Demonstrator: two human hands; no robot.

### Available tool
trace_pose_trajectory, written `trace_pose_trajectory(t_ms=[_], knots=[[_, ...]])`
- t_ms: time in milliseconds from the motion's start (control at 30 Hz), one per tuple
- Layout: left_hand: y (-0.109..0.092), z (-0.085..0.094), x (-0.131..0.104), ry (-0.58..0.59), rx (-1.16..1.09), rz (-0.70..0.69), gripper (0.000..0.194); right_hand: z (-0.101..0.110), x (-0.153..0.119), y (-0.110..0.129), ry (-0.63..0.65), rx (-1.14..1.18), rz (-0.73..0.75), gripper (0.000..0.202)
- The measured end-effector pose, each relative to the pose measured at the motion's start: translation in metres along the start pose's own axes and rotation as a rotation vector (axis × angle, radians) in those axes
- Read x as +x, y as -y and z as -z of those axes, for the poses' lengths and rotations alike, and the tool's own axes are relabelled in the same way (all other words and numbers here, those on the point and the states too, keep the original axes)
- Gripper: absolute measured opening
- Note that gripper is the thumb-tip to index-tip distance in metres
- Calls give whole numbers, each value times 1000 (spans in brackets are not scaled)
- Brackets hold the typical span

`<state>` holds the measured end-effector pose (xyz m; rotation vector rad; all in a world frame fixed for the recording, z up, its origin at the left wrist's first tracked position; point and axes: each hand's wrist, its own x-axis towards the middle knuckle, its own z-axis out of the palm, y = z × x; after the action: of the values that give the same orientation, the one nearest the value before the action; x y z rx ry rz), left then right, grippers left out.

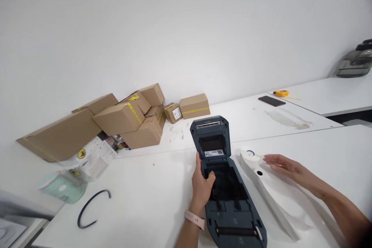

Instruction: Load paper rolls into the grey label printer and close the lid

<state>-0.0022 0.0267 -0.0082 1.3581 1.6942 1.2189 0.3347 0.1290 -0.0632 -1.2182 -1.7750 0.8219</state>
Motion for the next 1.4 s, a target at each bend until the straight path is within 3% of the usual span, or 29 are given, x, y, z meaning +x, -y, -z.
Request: trace_pose_trajectory(t_ms=[100, 233, 367, 500, 600, 700, 833, 967, 1233, 1400], knots=[[-1, -1, 0, -12, 49, 12, 84, 2, 20, 8, 295, 115, -157, 64], [-6, -3, -4, -73, 251, 47, 87, -10, 43, 29, 453, 136, -104, 75], [-9, 1, -9, -41, 364, 56, 80, -24, 53, 35, 409, 119, -141, 66], [-7, 12, -9, 32, 215, -1, 76, -19, 56, 45, 325, 128, -140, 67], [-4, 18, -6, 62, 132, -33, 75, -10, 55, 75, 319, 272, -99, 73], [-1, 21, -3, 70, 135, -66, 69, -12, 51, 119, 395, 360, 35, 70], [1, 23, 0, 92, 183, -115, 40, -41, 41, 167, 622, 166, 219, 58], [4, 26, 0, 103, 169, -130, 31, -76, 36, 184, 811, -108, 291, 59], [3, 27, -2, 83, 173, -101, 30, -95, 52, 192, 904, -527, 282, 66], [3, 26, -2, 69, 190, -71, 32, -120, 51, 190, 925, -698, 281, 76]])
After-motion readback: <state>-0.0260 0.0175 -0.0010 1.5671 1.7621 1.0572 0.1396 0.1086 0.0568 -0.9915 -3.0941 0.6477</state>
